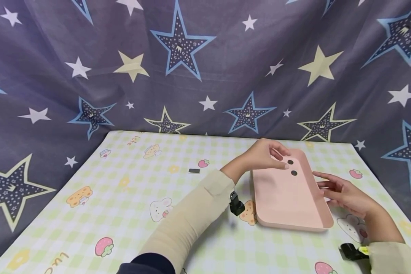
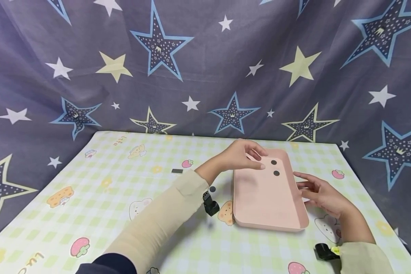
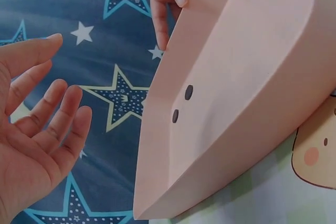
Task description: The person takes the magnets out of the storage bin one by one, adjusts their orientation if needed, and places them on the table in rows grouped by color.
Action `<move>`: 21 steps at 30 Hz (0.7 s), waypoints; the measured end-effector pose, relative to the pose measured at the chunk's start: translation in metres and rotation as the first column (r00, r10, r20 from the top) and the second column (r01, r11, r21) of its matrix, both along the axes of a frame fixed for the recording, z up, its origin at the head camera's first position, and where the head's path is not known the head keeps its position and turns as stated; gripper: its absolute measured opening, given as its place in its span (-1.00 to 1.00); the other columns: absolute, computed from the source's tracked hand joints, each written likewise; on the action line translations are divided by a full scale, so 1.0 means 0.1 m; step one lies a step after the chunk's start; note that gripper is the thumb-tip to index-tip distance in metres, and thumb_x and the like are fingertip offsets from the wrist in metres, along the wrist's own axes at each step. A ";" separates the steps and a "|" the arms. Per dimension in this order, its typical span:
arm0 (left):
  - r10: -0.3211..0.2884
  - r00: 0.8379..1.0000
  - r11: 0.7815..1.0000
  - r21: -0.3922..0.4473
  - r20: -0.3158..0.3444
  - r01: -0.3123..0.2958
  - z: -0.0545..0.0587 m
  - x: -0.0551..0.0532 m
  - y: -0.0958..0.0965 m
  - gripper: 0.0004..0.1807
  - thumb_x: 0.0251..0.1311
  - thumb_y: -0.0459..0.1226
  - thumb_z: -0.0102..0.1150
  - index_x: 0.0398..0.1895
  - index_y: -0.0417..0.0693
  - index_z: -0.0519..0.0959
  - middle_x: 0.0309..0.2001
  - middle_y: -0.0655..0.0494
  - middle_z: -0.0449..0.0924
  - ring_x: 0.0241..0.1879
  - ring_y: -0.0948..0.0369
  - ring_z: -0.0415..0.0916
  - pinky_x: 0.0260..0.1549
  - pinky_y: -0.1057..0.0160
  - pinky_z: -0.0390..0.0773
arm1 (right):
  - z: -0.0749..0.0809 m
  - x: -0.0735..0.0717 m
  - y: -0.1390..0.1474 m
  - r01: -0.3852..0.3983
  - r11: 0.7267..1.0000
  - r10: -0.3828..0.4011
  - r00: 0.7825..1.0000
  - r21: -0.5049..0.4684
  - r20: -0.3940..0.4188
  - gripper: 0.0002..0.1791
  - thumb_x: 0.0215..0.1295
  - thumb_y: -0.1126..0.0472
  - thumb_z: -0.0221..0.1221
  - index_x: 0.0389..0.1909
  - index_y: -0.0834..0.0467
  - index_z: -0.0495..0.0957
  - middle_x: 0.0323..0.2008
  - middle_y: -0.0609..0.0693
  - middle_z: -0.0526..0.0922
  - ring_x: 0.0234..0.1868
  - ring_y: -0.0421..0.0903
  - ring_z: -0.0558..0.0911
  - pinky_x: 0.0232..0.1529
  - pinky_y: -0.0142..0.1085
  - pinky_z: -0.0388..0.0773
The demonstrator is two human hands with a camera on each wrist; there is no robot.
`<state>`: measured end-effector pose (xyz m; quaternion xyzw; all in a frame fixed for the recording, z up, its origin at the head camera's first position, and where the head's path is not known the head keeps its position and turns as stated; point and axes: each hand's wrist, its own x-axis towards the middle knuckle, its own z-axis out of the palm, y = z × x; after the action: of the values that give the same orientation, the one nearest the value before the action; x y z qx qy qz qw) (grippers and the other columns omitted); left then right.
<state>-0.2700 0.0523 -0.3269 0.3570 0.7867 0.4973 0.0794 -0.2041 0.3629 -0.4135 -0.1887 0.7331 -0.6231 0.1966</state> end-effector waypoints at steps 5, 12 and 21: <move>0.000 1.000 1.000 0.002 0.014 0.000 -0.04 -0.05 0.08 -0.67 -0.04 -0.37 0.48 -0.13 -0.18 0.70 -0.25 0.19 0.69 -0.32 0.40 0.60 -0.27 0.50 0.56 | 0.01 0.01 0.00 0.005 1.000 -0.005 1.000 0.013 0.000 -0.36 0.48 0.40 -0.04 0.51 0.05 0.10 0.09 -0.15 0.55 0.04 -0.21 0.60 -0.10 -0.16 0.65; 0.014 1.000 1.000 -0.002 0.024 -0.014 -0.11 -0.10 0.18 -0.71 -0.04 -0.37 0.48 -0.18 -0.15 0.71 -0.26 0.19 0.70 -0.33 0.41 0.60 -0.29 0.49 0.57 | 0.01 -0.01 -0.01 0.030 0.998 -0.030 1.000 0.048 -0.002 -0.35 0.48 0.37 -0.02 0.52 0.12 0.04 0.09 -0.14 0.54 0.03 -0.20 0.60 -0.10 -0.14 0.65; -0.037 0.998 0.999 -0.022 0.044 0.038 -0.15 -0.19 0.34 -0.70 0.00 -0.41 0.44 -0.14 -0.26 0.68 -0.22 0.08 0.71 -0.30 0.34 0.63 -0.27 0.50 0.57 | 0.00 0.00 0.00 0.035 0.999 -0.035 0.999 0.042 0.005 -0.37 0.48 0.38 -0.03 0.49 -0.05 0.15 0.08 -0.10 0.53 0.01 -0.16 0.61 -0.12 -0.13 0.66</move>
<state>-0.2891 0.0859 -0.3422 0.3601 0.7835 0.4944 0.1098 -0.2042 0.3626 -0.4134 -0.1699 0.7486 -0.6115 0.1918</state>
